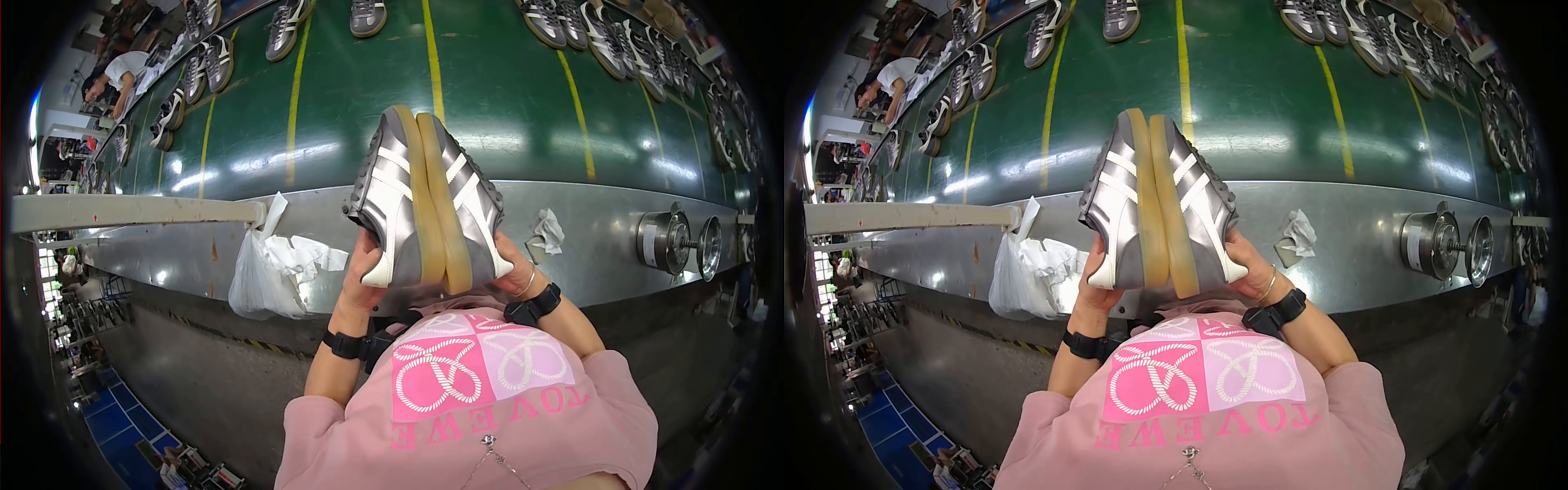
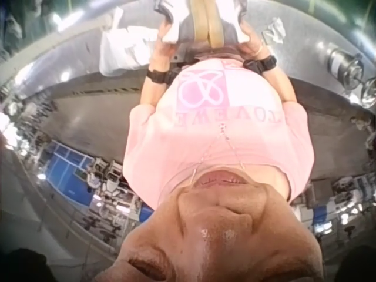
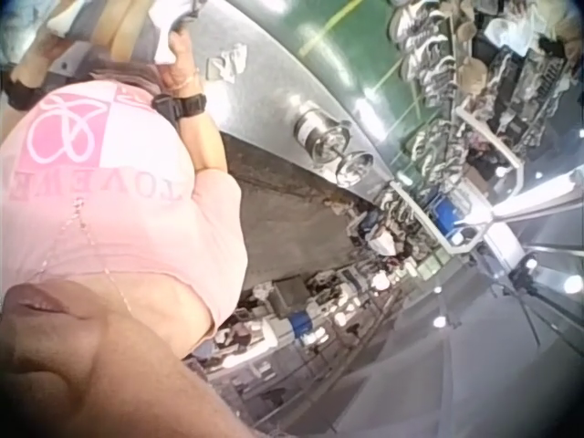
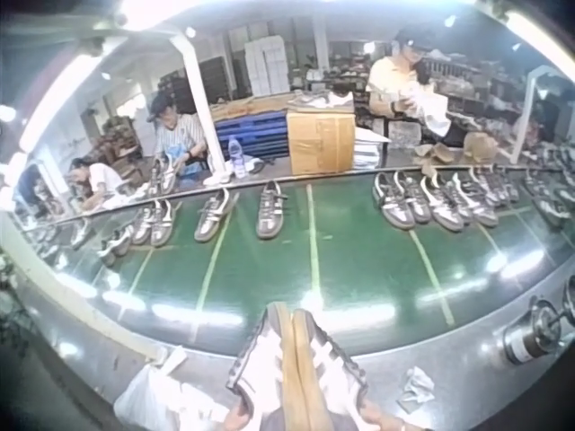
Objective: Cleaning and inspecting shoes at an assembly line workstation.
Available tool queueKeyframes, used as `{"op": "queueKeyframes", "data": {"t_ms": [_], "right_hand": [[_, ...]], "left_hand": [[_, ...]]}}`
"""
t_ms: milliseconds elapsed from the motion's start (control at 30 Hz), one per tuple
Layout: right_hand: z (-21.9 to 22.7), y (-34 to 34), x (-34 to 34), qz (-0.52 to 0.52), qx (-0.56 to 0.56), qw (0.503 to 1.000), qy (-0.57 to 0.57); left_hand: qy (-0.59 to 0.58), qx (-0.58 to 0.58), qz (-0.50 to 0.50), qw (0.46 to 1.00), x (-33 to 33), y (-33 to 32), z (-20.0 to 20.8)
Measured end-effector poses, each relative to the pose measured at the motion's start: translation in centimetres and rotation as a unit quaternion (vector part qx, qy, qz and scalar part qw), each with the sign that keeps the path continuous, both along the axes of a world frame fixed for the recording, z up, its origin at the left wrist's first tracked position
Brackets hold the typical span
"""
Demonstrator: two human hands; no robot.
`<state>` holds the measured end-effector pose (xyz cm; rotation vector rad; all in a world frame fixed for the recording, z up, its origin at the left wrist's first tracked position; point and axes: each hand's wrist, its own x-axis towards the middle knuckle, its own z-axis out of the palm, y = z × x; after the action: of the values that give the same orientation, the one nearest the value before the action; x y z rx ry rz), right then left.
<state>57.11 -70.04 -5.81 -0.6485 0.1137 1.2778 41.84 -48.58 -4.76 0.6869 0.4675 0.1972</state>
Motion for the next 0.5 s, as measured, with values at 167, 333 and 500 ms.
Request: {"op": "queueKeyframes", "data": {"t_ms": [167,333,500], "right_hand": [[-1.1,-0.9,0.1,0.005,-0.020,0.999,-0.044],[-1.0,-1.0,0.7,0.027,-0.039,0.995,-0.085],[0.0,-0.6,0.9,0.027,-0.052,0.992,-0.109]], "left_hand": [[-0.006,0.001,0.009,1.000,-0.4,-0.3,-0.6],[-0.014,-0.002,0.010,1.000,-0.3,-0.4,-0.3],[0.045,0.012,-0.006,0.999,-0.1,-0.2,0.6]]}}
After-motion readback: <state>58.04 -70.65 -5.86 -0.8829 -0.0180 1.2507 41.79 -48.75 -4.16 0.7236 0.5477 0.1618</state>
